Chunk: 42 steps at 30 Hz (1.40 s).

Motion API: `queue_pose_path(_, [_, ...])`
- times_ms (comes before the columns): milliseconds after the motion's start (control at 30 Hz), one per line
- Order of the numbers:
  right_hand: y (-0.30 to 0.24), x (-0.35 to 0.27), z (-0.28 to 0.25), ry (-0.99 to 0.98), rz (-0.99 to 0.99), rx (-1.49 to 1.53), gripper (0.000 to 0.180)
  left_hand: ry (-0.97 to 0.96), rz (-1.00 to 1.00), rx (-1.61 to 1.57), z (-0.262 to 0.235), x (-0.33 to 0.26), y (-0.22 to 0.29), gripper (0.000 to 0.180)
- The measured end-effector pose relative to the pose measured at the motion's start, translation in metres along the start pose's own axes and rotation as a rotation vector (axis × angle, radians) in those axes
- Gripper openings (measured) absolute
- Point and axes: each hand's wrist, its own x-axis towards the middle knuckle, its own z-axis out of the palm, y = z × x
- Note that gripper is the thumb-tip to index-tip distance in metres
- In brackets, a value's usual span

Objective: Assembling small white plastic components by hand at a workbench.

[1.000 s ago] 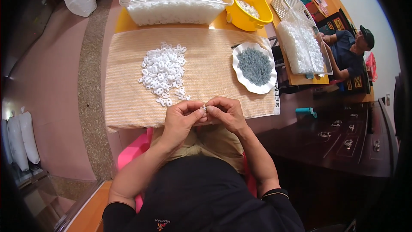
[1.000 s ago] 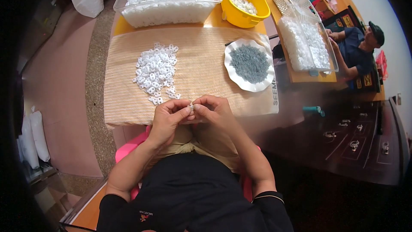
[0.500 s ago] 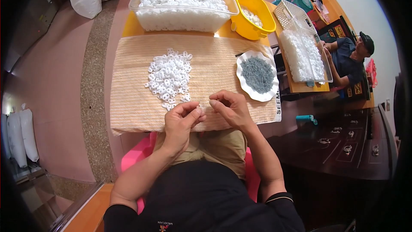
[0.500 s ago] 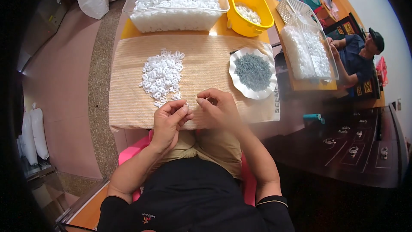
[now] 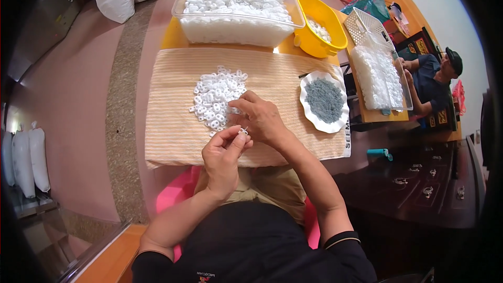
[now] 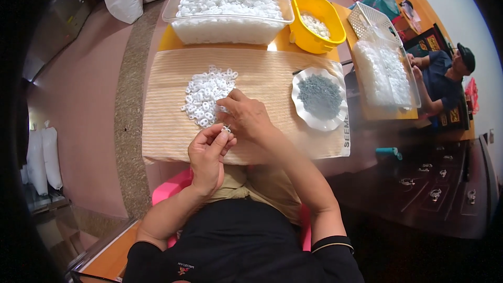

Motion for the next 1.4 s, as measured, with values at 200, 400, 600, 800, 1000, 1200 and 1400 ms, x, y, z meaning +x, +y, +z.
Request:
queue_pose_path(200, [0.008, 0.000, 0.006, 0.046, -0.059, -0.094, 0.019, -0.028, -0.006, 0.031, 0.001, -0.004, -0.003, 0.018])
queue_pose_path(400, [0.010, -0.002, 0.009, 0.074, -0.043, -0.070, 0.021, -0.053, 0.069, 0.108, 0.004, -0.010, 0.000, 0.019])
queue_pose_path(600, [-0.010, -0.001, 0.001, -0.028, -0.133, 0.001, 0.024, -0.097, 0.112, 0.157, 0.009, -0.020, 0.008, 0.018])
queue_pose_path(800, [-0.016, 0.005, 0.007, -0.107, -0.158, -0.157, 0.023, -0.125, 0.135, 0.162, 0.009, -0.020, 0.009, 0.017])
queue_pose_path(1000, [-0.014, 0.003, 0.009, -0.115, -0.145, -0.137, 0.023, -0.124, 0.138, 0.142, 0.009, -0.020, 0.008, 0.017])
queue_pose_path(1200, [-0.013, -0.008, -0.001, 0.028, -0.102, 0.008, 0.018, -0.108, 0.091, 0.147, 0.008, -0.018, 0.008, 0.017])
queue_pose_path(1400, [0.010, -0.039, -0.028, 0.138, 0.020, -0.225, 0.011, -0.061, 0.034, 0.101, 0.002, -0.009, 0.003, 0.017])
